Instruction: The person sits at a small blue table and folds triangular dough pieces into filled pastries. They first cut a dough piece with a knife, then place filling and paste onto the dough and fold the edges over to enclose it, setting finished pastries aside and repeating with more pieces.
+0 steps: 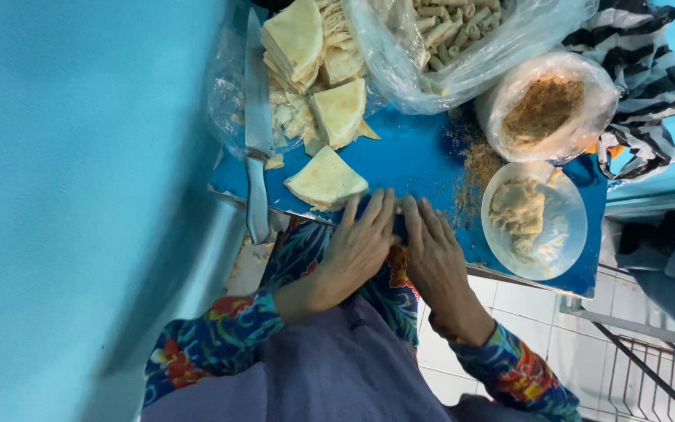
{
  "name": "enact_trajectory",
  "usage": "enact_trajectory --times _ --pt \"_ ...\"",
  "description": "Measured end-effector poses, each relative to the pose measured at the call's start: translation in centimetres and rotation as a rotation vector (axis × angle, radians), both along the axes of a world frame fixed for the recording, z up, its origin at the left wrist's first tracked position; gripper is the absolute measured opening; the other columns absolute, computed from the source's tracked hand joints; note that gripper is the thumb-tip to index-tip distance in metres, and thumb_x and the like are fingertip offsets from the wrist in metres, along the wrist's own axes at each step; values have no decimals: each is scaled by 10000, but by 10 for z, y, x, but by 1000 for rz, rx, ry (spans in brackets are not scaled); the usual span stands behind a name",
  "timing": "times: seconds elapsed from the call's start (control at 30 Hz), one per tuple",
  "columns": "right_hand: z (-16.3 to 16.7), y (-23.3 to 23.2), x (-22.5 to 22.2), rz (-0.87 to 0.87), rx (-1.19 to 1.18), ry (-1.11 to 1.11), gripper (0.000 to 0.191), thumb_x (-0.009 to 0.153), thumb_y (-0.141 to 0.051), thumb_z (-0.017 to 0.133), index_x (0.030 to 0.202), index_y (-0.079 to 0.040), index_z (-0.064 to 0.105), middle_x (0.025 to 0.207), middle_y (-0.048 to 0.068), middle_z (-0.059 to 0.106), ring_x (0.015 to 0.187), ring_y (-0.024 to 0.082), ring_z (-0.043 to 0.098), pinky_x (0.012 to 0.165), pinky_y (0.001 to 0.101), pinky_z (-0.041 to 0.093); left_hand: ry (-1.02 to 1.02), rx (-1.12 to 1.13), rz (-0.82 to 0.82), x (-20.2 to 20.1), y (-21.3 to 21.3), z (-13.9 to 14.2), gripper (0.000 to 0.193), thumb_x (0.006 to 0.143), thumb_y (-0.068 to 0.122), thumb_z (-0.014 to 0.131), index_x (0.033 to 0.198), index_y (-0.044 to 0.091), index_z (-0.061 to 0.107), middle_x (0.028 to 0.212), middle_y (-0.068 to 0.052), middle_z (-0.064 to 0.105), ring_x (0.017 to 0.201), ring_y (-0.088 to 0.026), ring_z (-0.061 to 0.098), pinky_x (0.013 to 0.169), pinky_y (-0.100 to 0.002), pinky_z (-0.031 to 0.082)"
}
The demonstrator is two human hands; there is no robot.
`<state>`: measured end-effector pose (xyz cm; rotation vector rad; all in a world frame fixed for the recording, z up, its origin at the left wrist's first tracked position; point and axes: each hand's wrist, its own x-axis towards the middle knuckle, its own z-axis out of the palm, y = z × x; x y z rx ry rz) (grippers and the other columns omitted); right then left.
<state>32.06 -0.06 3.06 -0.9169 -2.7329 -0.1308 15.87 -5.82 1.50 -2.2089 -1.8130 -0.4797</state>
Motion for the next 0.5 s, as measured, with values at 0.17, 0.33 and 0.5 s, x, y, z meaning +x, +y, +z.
enact_trajectory --times 0.17,0.33,0.5 --pt "15 35 -3 48 -157 69 840 778 -172 730 1509 28 370 1510 266 490 1412 433 430 1134 556 351 -60 53 65 -4 14 1 669 1000 447 580 1430 -65 579 1570 -147 462 1408 -292 427 1153 -500 309" --pt "29 37 -5 -34 -302 43 714 891 -67 683 1540 -37 387 1214 127 722 1105 358 620 904 550 463 -284 225 232 -40 -15 -4 447 1045 275 657 1439 74 594 1481 -73 535 1337 -272 487 1070 -483 362" --pt "62 71 -26 -64 -330 56 602 936 -33 651 1501 -34 445 1100 172 701 1002 357 623 855 526 486 -430 273 299 -61 -25 -8 391 999 240 734 1335 83 610 1323 -96 587 1209 -319 541 1021 -491 374"
